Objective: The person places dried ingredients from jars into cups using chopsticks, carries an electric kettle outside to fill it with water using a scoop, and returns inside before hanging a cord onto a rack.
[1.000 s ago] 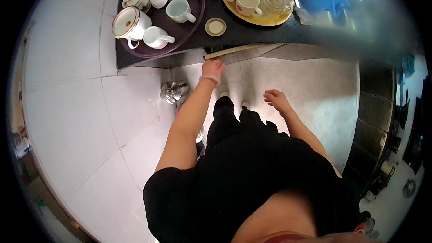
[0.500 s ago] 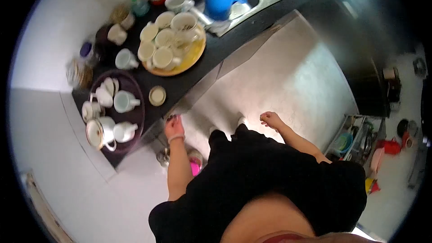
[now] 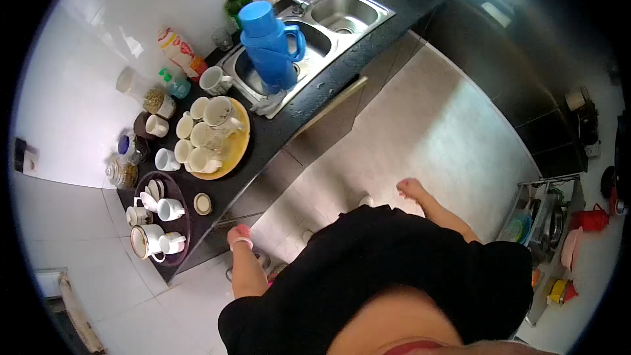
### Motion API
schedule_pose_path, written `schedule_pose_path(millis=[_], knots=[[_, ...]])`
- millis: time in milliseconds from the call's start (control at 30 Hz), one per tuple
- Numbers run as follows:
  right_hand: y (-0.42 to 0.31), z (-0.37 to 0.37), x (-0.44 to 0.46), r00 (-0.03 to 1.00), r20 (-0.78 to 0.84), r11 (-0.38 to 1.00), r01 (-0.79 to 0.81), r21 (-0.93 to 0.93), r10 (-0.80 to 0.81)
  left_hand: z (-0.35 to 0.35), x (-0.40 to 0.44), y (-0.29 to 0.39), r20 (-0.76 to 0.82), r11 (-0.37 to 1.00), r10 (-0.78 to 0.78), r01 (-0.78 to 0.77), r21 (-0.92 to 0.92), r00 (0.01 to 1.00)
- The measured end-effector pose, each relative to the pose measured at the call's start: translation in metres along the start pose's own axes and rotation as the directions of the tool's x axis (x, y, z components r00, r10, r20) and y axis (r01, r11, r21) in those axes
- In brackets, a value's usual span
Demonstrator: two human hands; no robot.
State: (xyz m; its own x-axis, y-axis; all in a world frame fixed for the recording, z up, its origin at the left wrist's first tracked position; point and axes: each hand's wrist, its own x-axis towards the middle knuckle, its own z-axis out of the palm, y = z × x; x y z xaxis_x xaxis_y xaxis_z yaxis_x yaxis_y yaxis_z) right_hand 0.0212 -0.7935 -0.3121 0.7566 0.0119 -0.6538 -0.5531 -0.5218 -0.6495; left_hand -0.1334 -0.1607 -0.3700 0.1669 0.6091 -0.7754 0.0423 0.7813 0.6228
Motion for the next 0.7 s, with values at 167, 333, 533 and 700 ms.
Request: schedule_pose_path(millis=[167, 333, 533, 700], knots=[[-0.005, -0.082, 0.020, 0.995, -0.021, 0.971, -0.094, 0.222, 0.101, 0.063, -0.083, -0.104, 0.136, 0.898, -0.181, 0.107, 0.427, 0.974], [0.007, -0.128, 0.036, 0.990, -0.015, 0.967, -0.137, 0.216, 0.143, 0.184, -0.187, -0.176, 0.490, 0.522, -0.128, -0.361, 0.773, 0.862], [0.043, -0.138, 0.057, 0.953, -0.006, 0.894, -0.283, 0.347, 0.304, 0.366, -0.237, -0.166, 0.866, 0.675, -0.028, -0.630, 0.385, 0.499], [0.110, -0.168, 0.090, 0.978, 0.147, 0.859, 0.199, -0.472, -0.146, 0.527, -0.285, -0.136, 0.896, 0.740, 0.085, -0.630, 0.237, 0.436]])
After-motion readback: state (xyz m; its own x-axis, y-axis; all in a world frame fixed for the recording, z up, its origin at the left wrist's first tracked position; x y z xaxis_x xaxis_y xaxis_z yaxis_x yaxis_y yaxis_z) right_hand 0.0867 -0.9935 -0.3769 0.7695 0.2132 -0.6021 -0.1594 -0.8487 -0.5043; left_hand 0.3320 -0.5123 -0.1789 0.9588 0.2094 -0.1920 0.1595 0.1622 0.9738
